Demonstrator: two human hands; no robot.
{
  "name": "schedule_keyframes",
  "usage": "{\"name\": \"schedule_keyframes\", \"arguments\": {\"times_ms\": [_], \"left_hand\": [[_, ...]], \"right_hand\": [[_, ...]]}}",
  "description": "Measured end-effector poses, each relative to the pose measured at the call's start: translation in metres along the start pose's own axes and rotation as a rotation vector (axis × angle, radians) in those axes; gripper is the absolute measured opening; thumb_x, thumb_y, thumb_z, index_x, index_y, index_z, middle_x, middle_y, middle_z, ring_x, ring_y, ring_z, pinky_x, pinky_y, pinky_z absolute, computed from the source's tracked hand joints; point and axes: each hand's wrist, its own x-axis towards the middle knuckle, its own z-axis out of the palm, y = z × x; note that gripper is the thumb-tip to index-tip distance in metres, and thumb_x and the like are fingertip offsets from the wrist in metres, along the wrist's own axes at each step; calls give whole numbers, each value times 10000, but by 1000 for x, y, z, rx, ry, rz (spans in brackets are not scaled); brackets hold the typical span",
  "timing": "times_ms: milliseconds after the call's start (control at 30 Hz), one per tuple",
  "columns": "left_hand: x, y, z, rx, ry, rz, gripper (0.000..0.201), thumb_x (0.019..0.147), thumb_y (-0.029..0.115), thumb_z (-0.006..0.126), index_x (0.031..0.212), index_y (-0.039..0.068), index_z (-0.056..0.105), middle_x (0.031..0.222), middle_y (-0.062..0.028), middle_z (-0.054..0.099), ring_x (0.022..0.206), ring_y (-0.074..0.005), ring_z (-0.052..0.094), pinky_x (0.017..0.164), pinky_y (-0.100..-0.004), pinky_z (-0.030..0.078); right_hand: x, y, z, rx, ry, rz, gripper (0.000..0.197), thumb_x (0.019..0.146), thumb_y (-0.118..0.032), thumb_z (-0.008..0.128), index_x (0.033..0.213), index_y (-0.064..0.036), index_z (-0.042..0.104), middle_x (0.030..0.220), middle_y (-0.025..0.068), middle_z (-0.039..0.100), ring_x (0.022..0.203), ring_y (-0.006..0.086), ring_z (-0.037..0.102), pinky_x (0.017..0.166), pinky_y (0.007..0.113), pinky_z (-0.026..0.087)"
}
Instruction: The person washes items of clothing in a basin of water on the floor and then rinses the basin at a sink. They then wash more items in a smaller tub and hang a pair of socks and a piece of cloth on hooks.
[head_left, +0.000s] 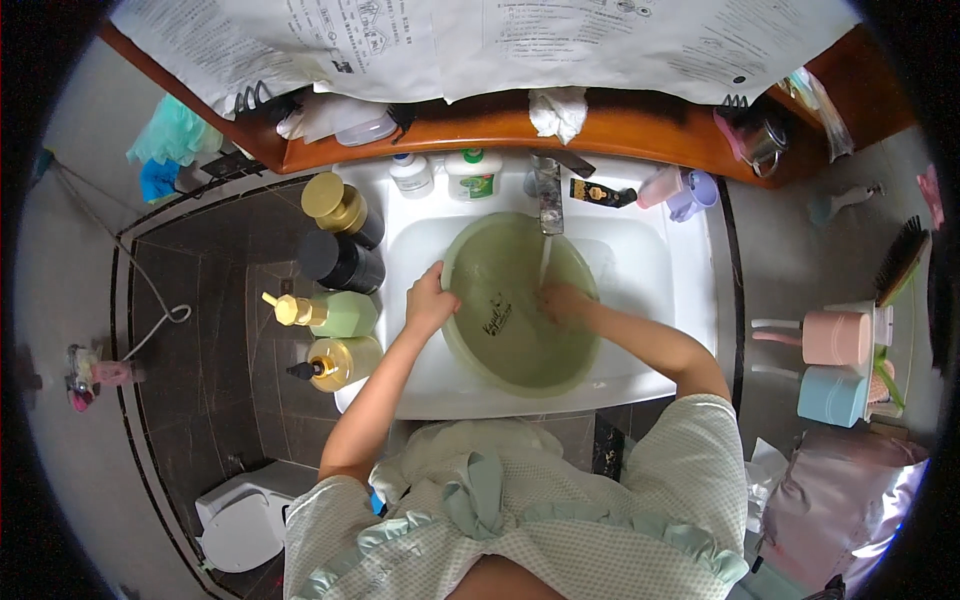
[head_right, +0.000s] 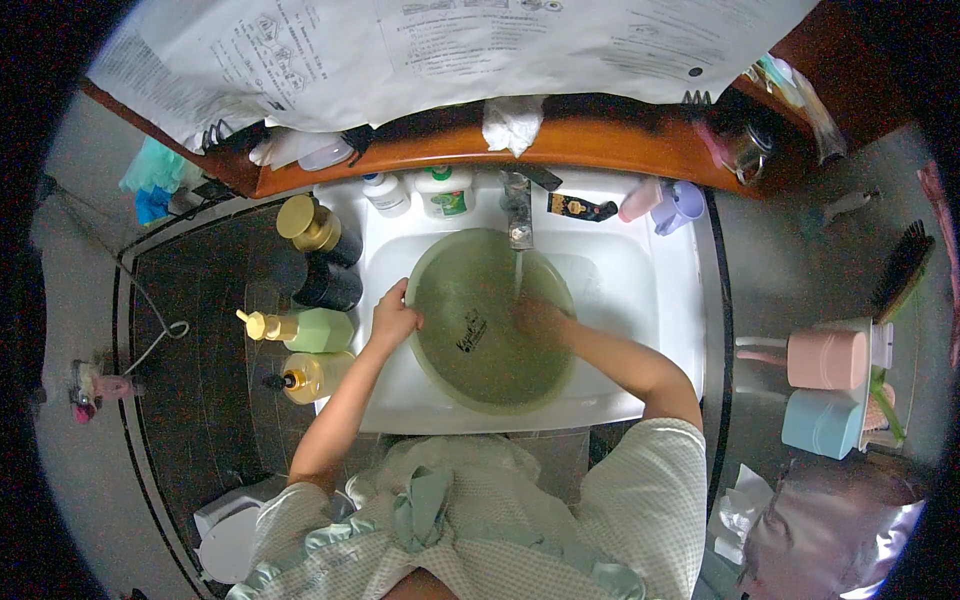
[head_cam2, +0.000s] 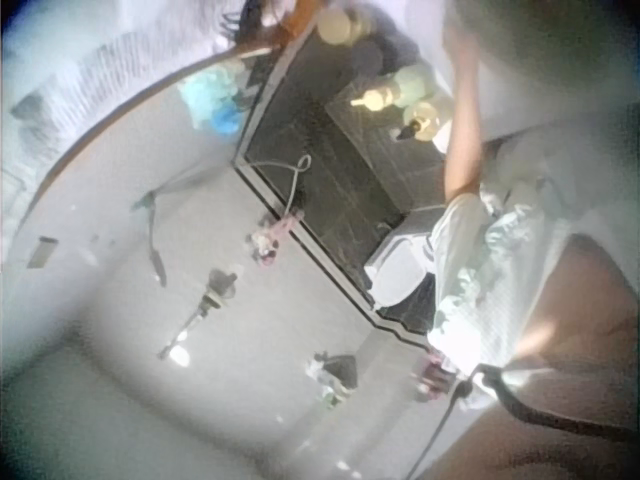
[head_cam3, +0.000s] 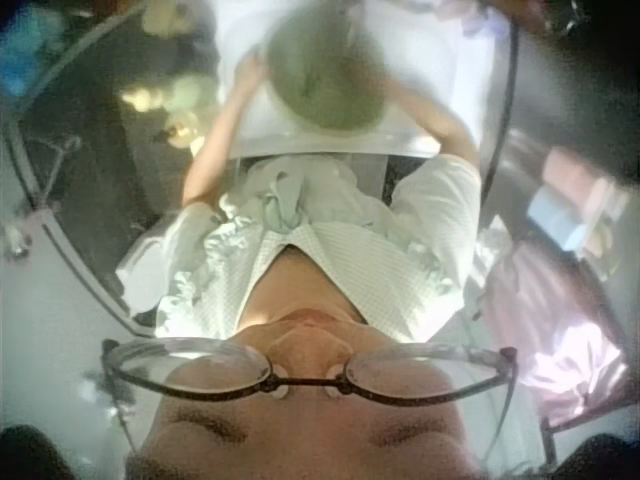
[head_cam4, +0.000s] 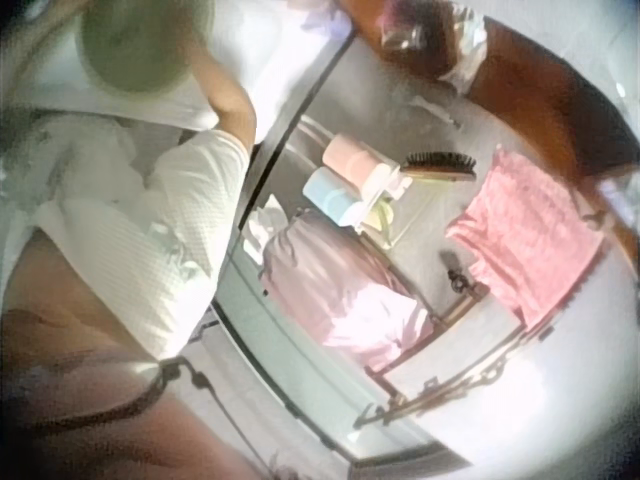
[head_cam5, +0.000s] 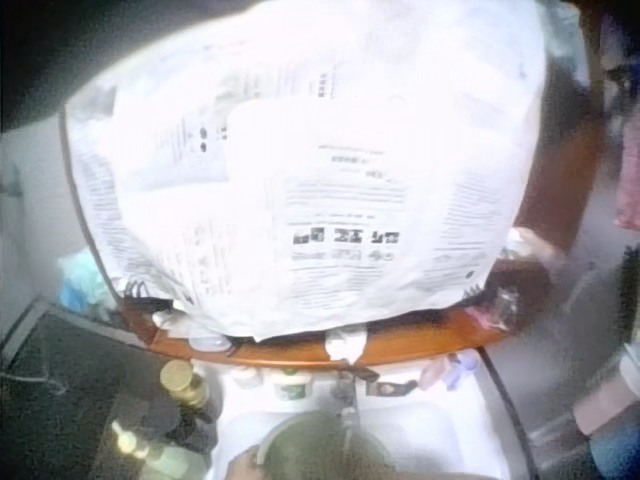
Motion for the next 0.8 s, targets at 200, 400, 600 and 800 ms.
{"name": "schedule_keyframes", "arguments": {"times_ms": [200, 400, 600, 800], "left_hand": [[-2, 26, 13, 133, 10, 280, 387, 566, 29, 530, 950, 63, 555, 771, -161, 603, 722, -352, 565, 642, -394, 446], [0, 26, 9, 223, -13, 343, 439, 558, 6, 578, 993, 53, 542, 788, -138, 622, 688, -308, 601, 611, -361, 463], [-14, 28, 4, 263, 44, 370, 441, 561, 2, 591, 993, 72, 539, 791, -136, 625, 637, -279, 610, 582, -334, 459], [-21, 12, -1, 139, 47, 262, 476, 535, -19, 558, 1003, 65, 534, 797, -123, 618, 681, -212, 605, 613, -296, 453]], "right_hand": [[-40, -68, 44, 311, 43, -110, 423, 843, -312, 416, 1175, -60, 487, 1249, 112, 425, 1187, 273, 343, 1030, 395, 196], [-24, -47, 50, 35, 218, 25, 446, 825, -364, 437, 1176, -96, 496, 1203, 65, 475, 1185, 296, 332, 1031, 415, 186], [-2, -57, 70, 14, 372, 323, 397, 806, -368, 452, 1106, -127, 546, 1115, 62, 514, 1148, 273, 354, 986, 422, 247], [-15, -133, 42, 817, 209, -142, 329, 814, -242, 460, 1093, -86, 537, 1044, 140, 536, 980, 301, 491, 871, 396, 382]]}}
